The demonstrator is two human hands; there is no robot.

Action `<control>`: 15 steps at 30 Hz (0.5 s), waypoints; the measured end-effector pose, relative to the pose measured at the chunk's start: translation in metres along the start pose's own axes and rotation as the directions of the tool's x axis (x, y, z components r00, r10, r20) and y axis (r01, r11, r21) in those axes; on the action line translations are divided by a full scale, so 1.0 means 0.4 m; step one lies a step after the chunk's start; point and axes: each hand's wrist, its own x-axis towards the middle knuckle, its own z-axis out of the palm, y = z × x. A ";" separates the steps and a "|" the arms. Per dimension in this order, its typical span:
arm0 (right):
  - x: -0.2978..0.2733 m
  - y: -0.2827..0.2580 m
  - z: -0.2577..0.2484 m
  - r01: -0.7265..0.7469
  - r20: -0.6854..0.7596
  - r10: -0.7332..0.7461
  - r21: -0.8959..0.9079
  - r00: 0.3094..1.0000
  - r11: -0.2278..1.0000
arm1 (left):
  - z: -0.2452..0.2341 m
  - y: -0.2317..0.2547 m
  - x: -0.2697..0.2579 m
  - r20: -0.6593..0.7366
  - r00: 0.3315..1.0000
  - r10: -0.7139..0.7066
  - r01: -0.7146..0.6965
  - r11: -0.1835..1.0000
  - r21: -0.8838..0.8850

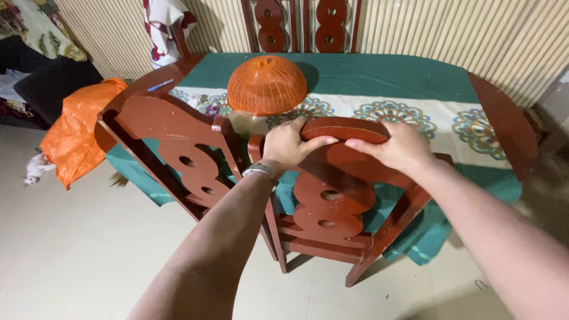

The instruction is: The person repeatedly moves wooden chairs from around a dining table to a kitchen counter area, then returns them to the table. The person also moves a large water jug and briefly handles a plastic bag of vegetables on the table.

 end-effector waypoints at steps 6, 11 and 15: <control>-0.112 0.010 -0.058 0.067 0.003 -0.068 0.166 0.998 0.984 | -0.012 0.074 -0.080 -0.067 0.996 0.063 -0.056 0.994 0.099; -0.210 -0.008 -0.078 0.092 0.029 -0.099 0.198 0.995 0.976 | -0.039 0.110 -0.181 -0.081 0.996 0.043 -0.035 0.994 0.100; -0.298 -0.017 -0.091 0.194 -0.016 -0.195 0.206 0.981 0.959 | -0.060 0.142 -0.274 -0.034 0.999 -0.024 0.029 0.986 0.161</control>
